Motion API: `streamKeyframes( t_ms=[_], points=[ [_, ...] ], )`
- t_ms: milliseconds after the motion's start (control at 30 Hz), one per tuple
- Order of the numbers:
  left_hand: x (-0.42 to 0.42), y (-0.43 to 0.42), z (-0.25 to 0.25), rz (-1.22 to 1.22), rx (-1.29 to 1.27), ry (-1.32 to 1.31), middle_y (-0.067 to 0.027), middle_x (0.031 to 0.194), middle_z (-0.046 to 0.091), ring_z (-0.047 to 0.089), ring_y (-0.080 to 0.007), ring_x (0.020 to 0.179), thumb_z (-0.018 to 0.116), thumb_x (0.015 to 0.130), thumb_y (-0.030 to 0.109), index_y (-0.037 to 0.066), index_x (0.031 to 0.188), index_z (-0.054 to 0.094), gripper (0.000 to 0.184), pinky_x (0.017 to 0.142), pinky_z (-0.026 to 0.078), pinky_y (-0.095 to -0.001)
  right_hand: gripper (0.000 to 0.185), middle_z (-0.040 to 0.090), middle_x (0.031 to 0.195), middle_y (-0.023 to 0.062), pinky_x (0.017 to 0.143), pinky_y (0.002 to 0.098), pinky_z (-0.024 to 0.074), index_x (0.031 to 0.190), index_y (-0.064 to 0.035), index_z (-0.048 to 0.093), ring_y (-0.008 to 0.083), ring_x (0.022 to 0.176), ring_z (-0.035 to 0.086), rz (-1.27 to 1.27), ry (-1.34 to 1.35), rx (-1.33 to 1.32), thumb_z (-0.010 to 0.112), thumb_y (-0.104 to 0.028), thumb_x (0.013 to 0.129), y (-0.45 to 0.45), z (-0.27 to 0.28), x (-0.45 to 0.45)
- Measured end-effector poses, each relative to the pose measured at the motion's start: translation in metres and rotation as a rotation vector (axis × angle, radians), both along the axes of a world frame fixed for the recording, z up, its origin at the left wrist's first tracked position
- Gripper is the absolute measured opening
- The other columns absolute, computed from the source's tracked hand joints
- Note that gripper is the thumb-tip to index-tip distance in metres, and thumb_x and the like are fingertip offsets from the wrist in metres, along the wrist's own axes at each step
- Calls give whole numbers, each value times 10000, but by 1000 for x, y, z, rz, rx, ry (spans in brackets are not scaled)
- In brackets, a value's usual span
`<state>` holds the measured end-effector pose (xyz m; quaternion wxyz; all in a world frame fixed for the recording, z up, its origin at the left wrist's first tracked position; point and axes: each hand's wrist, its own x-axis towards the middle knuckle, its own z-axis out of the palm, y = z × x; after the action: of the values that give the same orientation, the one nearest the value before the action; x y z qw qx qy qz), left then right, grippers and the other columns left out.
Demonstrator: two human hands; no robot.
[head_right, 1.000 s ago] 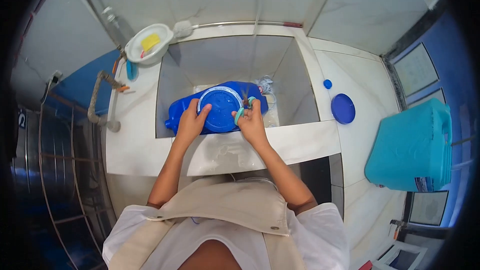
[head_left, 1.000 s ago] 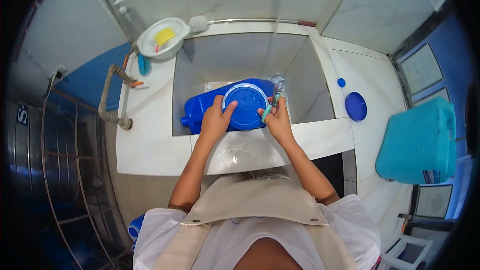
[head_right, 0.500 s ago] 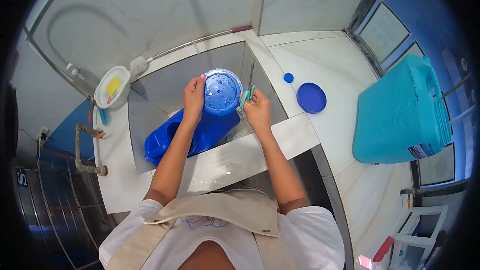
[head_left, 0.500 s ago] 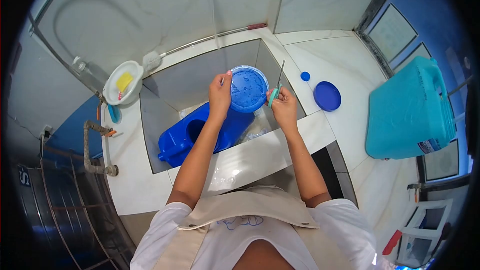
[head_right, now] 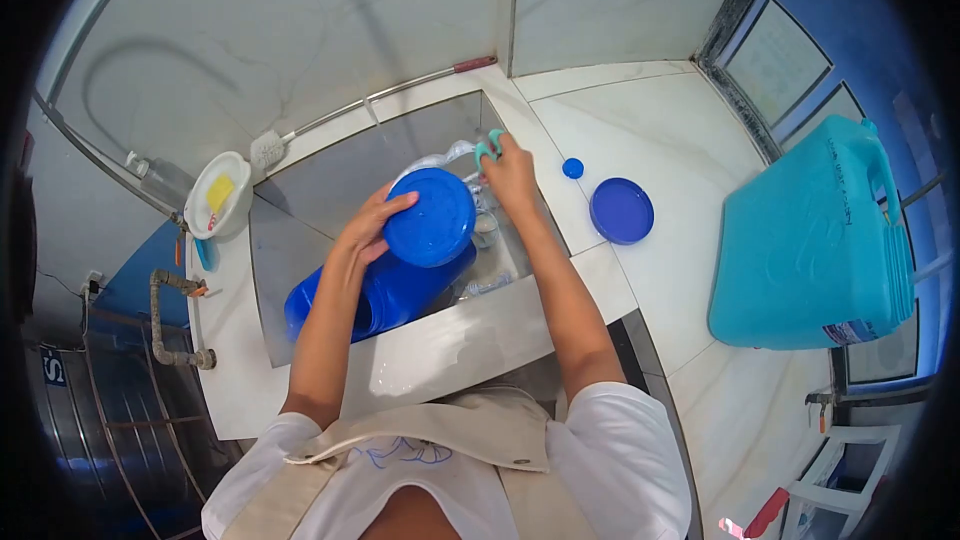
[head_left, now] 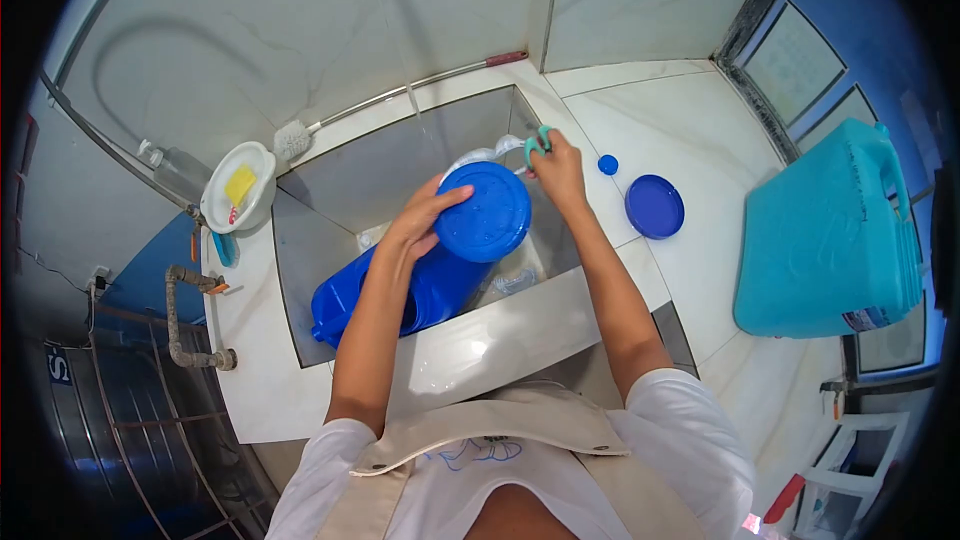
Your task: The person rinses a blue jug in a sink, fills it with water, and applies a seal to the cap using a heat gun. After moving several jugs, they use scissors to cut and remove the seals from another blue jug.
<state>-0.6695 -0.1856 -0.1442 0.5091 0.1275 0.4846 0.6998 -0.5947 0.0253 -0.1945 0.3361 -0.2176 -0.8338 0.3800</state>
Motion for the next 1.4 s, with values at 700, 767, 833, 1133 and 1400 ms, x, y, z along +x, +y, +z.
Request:
streamKeyframes(
  t_ms=[700, 767, 833, 1133, 1400],
  points=[
    [-165, 97, -61, 153, -815, 943, -114, 737, 618, 594, -197, 644, 711, 675, 203, -22, 871, 623, 311, 585, 477, -331, 171, 633, 804, 242, 577, 378, 542, 784, 96, 619, 307, 701, 657, -200, -693, 37, 542, -54, 762, 162, -43, -57],
    [-141, 122, -62, 88, -782, 968, -95, 712, 607, 586, -182, 632, 712, 676, 216, -11, 834, 615, 293, 568, 472, -322, 167, 633, 834, 247, 623, 393, 540, 762, 79, 627, 308, 760, 657, -340, -685, 153, 531, -58, 771, 182, -52, -49],
    [-118, 152, -64, 13, -672, 956, -38, 663, 563, 546, -132, 584, 701, 707, 242, 38, 761, 564, 252, 522, 449, -295, 169, 626, 861, 255, 697, 420, 522, 814, 54, 618, 321, 832, 643, -99, -780, 445, 499, -64, 794, 182, -39, -42],
    [-42, 239, -76, 206, -357, 443, -22, 681, 523, 484, -121, 540, 624, 809, 185, 66, 797, 532, 150, 436, 401, -290, 274, 635, 915, 171, 723, 417, 517, 1023, 3, 563, 343, 836, 623, -241, -561, 294, 511, -36, 757, 193, -34, -23],
    [-40, 250, -137, 76, -193, 74, -106, 965, 539, 502, -172, 780, 520, 876, 264, 35, 1194, 432, 402, 674, 438, -342, 342, 587, 975, 223, 793, 424, 470, 1023, 6, 531, 373, 905, 570, 34, -755, 384, 593, -94, 702, 154, -34, 42]
  ],
)
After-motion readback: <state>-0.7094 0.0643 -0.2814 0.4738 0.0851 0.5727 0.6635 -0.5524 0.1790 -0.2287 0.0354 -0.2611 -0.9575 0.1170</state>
